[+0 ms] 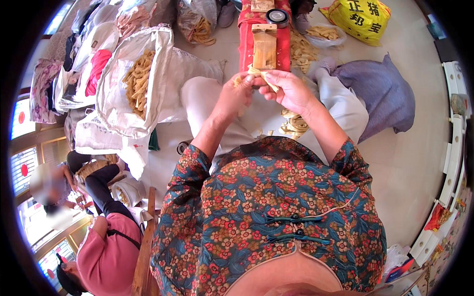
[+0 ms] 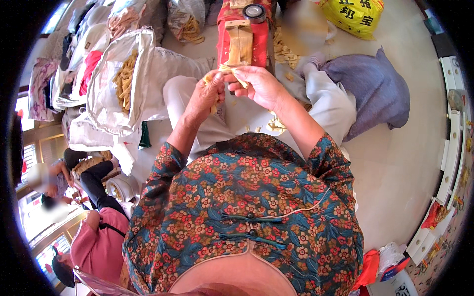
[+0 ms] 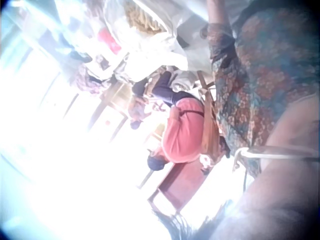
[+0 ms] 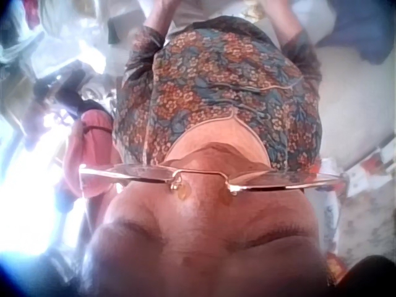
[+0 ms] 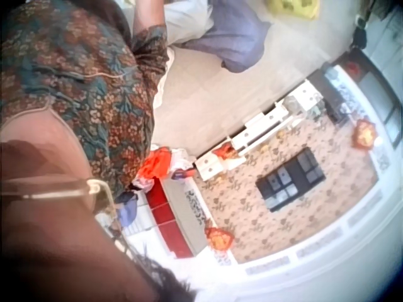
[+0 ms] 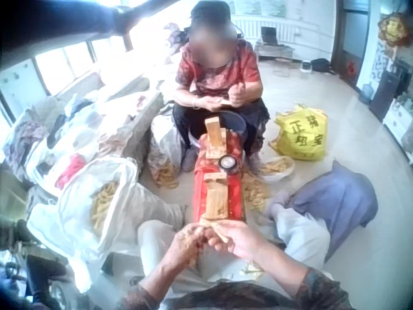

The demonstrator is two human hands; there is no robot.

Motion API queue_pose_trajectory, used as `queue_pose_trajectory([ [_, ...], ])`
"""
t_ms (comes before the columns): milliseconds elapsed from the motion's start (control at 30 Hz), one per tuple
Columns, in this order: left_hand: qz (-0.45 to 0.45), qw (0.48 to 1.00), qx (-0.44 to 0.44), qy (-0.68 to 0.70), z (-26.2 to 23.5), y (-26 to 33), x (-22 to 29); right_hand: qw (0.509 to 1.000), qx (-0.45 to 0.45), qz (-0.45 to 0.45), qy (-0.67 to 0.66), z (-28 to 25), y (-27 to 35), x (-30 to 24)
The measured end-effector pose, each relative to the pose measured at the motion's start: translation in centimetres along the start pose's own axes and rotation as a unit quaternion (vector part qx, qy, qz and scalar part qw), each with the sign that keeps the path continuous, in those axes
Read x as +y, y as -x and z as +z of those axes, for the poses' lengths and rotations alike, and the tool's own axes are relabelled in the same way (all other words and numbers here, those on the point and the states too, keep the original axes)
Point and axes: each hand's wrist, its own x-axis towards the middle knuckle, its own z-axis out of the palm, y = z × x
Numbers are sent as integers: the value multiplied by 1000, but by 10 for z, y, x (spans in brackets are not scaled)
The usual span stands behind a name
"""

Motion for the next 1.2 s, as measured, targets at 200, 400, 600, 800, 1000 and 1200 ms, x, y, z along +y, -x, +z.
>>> queue_pose_trajectory([
  [200,34,998,-40,-39,1,24,-3,998,22,52,38,6,9,24],
  [400,112,989,-26,98,-3,30,-29,988,66,99,95,29,25,45],
  [600,33,960,-22,277,-6,39,-15,964,55,8,261,62,35,49],
  [800,35,949,-105,296,-27,47,10,999,-29,20,11,79,25,39],
  [1000,25,947,-196,252,-32,46,-2,995,-68,71,-14,64,21,46],
  [1200,76,997,1,-25,-39,52,0,904,85,1,419,61,21,36],
])
